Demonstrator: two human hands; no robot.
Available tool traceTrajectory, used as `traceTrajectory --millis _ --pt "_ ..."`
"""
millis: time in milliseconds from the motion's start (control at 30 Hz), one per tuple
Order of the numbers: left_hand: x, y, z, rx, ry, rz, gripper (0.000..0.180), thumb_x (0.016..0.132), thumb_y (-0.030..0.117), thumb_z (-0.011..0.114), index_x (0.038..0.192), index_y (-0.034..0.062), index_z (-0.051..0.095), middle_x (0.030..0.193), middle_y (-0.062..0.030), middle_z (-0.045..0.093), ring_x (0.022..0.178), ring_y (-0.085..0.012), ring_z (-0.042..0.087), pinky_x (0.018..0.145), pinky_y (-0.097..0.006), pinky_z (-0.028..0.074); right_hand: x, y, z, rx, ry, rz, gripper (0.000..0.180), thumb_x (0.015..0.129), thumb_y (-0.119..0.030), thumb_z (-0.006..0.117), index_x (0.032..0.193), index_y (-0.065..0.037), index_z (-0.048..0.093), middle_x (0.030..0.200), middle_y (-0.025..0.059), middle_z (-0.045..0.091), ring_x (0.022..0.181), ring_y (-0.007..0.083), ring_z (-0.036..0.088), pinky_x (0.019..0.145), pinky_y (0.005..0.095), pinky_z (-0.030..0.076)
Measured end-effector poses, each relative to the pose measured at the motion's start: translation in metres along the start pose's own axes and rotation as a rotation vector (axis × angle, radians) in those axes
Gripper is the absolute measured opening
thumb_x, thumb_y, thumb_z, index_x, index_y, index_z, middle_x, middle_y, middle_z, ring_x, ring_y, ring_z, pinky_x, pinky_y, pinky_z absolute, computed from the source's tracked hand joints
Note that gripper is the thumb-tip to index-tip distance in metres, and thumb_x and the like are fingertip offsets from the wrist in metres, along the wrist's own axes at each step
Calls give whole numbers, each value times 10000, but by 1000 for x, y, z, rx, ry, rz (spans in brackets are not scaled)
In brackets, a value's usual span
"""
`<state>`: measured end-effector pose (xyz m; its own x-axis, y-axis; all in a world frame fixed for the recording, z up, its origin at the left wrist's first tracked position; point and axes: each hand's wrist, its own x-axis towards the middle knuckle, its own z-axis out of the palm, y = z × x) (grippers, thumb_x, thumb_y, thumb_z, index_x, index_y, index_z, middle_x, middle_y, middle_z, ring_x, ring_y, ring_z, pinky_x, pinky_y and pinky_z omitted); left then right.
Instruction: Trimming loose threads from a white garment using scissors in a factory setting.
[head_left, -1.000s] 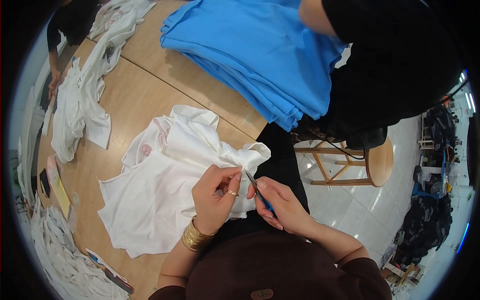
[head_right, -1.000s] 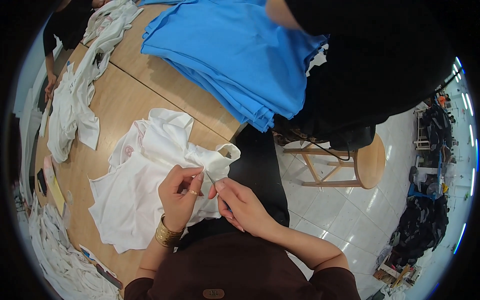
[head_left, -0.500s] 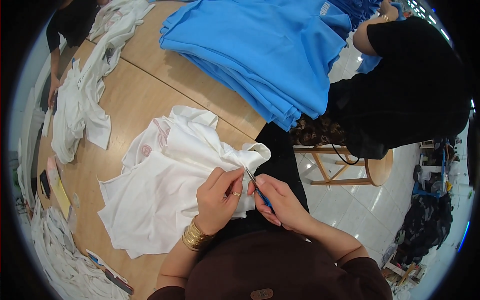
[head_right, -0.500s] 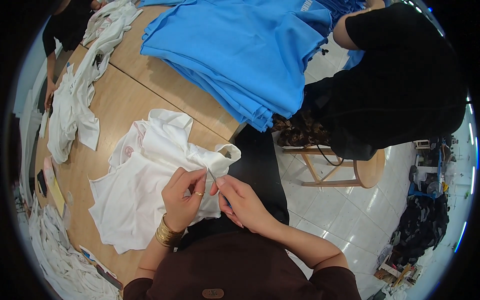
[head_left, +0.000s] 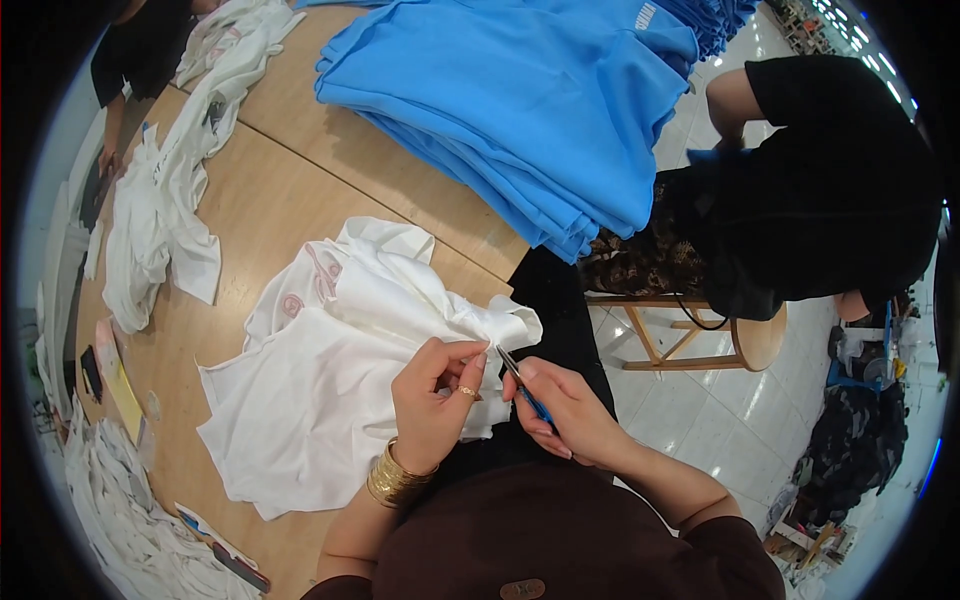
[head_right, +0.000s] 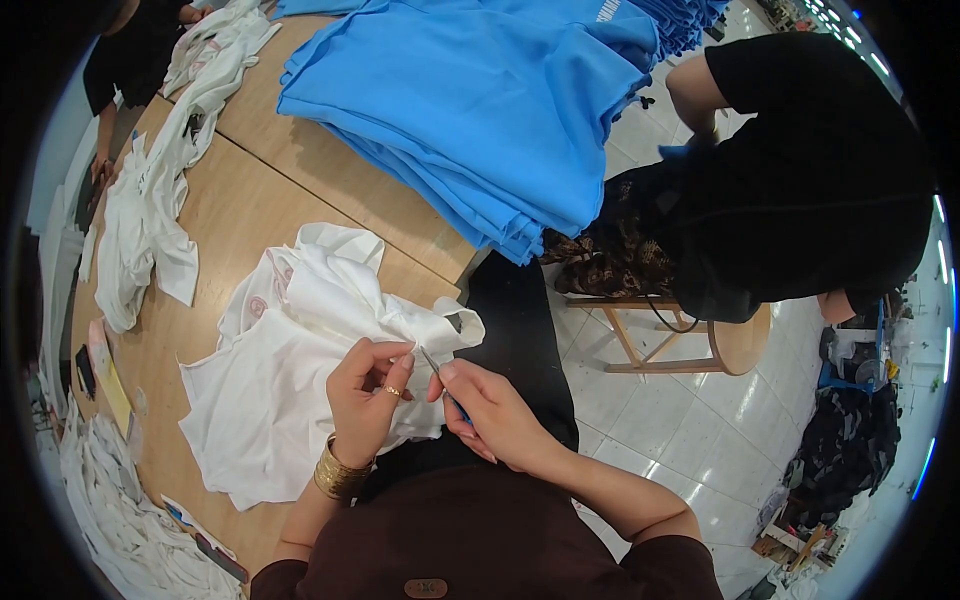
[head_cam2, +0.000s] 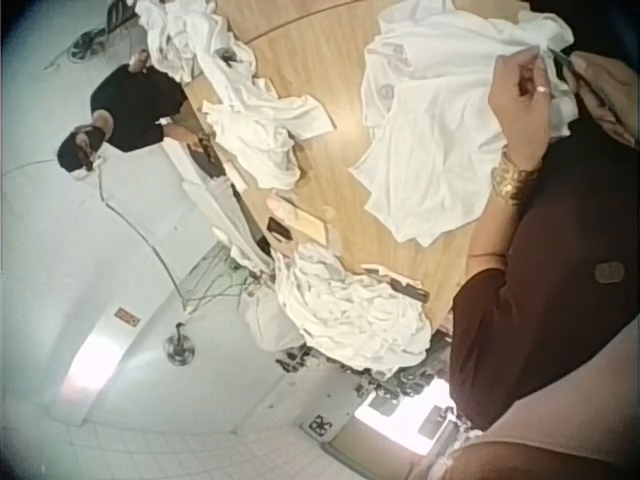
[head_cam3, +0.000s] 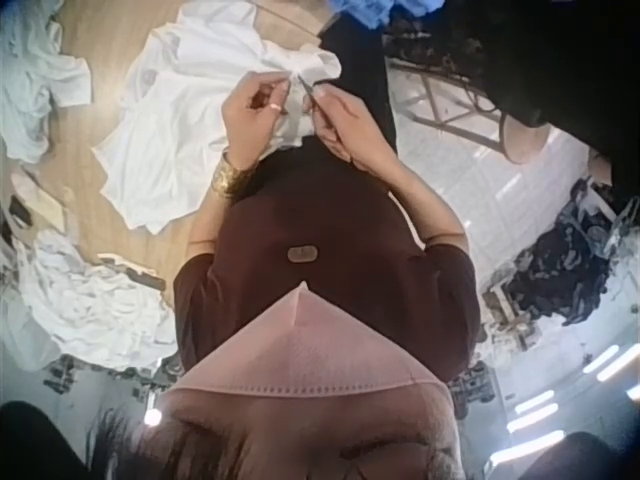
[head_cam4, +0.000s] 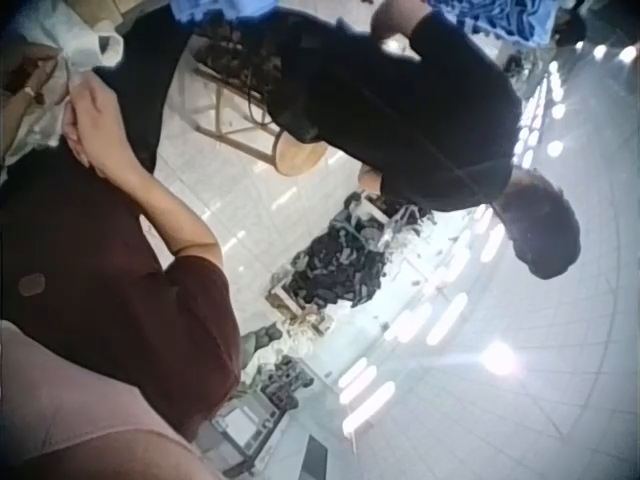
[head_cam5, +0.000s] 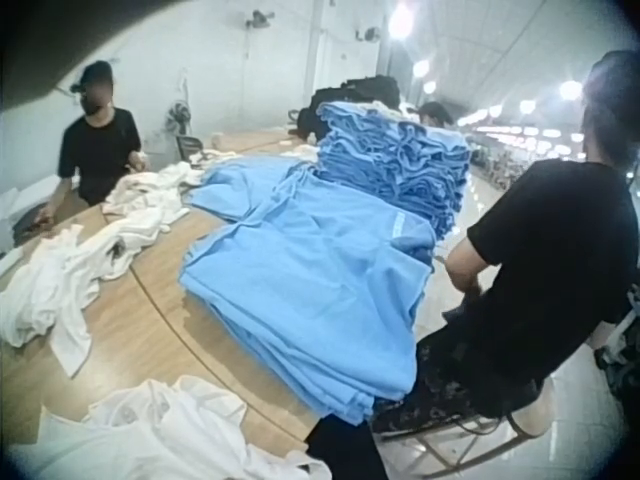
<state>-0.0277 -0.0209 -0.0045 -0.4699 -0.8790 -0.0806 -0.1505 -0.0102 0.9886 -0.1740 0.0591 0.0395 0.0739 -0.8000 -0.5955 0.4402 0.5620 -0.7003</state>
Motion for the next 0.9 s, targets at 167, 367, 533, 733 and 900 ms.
traceTrajectory --millis 167,367,533,733,900 --pt "-1 0 2 69 17 66 137 814 -11 642 948 19 656 722 -37 544 549 -81 540 495 -210 407 1 2 -1 12 -10 29 334 1017 -306 287 948 -43 482 538 -20 352 361 36 278 326 175 249" --pt "-1 4 4 211 30 185 158 794 -22 646 943 28 656 693 -55 522 534 -122 535 485 -237 411 0 4 0 78 7 45 325 1016 -303 291 951 -48 483 547 -16 359 361 34 268 328 175 240" --pt "-2 4 5 267 27 238 167 793 -23 642 950 31 653 691 -58 520 539 -135 540 479 -248 416 1 3 -1 125 6 66 335 1013 -316 303 948 -39 481 545 -13 358 348 44 270 321 186 242" --pt "-5 -3 9 184 -17 196 162 796 -25 637 948 28 652 696 -55 525 542 -125 538 492 -241 420 6 5 0 233 36 67 327 1010 -312 299 946 -45 477 546 -9 360 342 45 256 322 186 232" --pt "-5 -5 8 85 8 40 151 806 -23 632 948 23 655 714 -43 543 552 -94 533 502 -220 414 1 6 0 171 34 52 328 1010 -314 296 953 -43 471 544 -10 356 343 44 260 322 186 238"
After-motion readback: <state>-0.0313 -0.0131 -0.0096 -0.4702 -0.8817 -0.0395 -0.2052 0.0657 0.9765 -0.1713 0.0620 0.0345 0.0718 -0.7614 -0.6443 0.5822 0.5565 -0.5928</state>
